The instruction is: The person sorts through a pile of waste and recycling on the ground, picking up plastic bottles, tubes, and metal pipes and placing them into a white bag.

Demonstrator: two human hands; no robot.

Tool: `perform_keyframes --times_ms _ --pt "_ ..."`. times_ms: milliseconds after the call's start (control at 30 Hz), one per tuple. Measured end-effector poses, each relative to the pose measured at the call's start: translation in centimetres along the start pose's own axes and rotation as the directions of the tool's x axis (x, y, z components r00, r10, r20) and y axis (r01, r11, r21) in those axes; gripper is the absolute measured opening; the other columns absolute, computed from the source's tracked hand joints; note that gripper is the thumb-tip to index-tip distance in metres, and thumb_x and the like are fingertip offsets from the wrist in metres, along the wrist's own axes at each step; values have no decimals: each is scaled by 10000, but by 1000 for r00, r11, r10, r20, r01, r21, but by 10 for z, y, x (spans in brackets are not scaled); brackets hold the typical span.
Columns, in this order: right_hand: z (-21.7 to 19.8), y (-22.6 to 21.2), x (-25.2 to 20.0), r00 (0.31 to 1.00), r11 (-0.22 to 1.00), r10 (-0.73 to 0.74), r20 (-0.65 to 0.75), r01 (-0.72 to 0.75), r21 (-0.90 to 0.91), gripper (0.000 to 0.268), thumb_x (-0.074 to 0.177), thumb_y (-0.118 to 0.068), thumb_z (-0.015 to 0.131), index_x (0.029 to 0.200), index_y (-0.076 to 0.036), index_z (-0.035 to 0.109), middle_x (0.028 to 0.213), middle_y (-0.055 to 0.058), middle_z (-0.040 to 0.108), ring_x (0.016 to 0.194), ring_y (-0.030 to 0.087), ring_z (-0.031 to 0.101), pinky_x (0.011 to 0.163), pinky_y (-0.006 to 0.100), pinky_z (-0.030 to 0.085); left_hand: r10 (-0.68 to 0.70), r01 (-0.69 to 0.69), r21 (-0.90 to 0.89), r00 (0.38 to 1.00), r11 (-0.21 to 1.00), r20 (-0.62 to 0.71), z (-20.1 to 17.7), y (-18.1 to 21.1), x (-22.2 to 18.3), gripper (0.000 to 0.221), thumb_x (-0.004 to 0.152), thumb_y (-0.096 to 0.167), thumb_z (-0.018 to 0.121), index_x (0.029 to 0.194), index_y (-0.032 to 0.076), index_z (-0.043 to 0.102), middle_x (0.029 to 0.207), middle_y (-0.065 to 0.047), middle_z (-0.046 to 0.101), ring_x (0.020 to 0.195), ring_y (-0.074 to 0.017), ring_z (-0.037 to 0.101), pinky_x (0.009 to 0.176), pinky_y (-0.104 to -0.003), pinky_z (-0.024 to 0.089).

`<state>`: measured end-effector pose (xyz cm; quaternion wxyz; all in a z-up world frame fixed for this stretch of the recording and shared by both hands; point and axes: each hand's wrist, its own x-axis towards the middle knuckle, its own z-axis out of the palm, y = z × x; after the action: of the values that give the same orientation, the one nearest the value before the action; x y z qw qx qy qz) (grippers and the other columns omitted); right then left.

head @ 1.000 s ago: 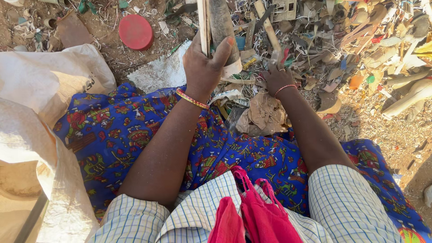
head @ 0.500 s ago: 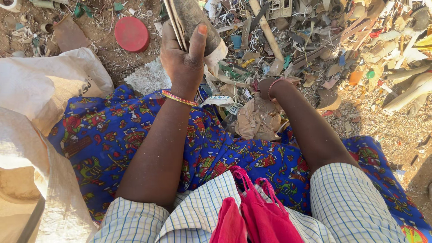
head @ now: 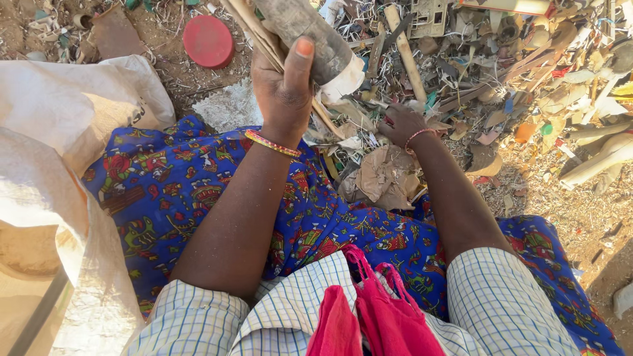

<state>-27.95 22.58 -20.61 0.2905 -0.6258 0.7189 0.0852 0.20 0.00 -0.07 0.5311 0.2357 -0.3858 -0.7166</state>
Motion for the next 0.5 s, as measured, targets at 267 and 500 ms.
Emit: perform_keyframes --times_ms 267,500 --pt "-54 -21 -2 926 976 199 322 -217 22 491 940 -476 635 1342 -197 657 1266 206 634 1231 376 555 1054 474 436 -197 185 -205 980 961 -39 4 13 12 505 989 388 751 1302 29 584 1039 -8 666 832 -58 630 650 -239 511" --pt "-187 -101 -31 908 921 70 -413 100 376 522 1016 -423 635 1376 -45 647 1266 165 656 1136 278 633 999 402 494 -371 374 -29 926 927 72 12 -12 9 536 987 391 737 1369 31 624 1023 59 672 785 0 551 626 -193 445"
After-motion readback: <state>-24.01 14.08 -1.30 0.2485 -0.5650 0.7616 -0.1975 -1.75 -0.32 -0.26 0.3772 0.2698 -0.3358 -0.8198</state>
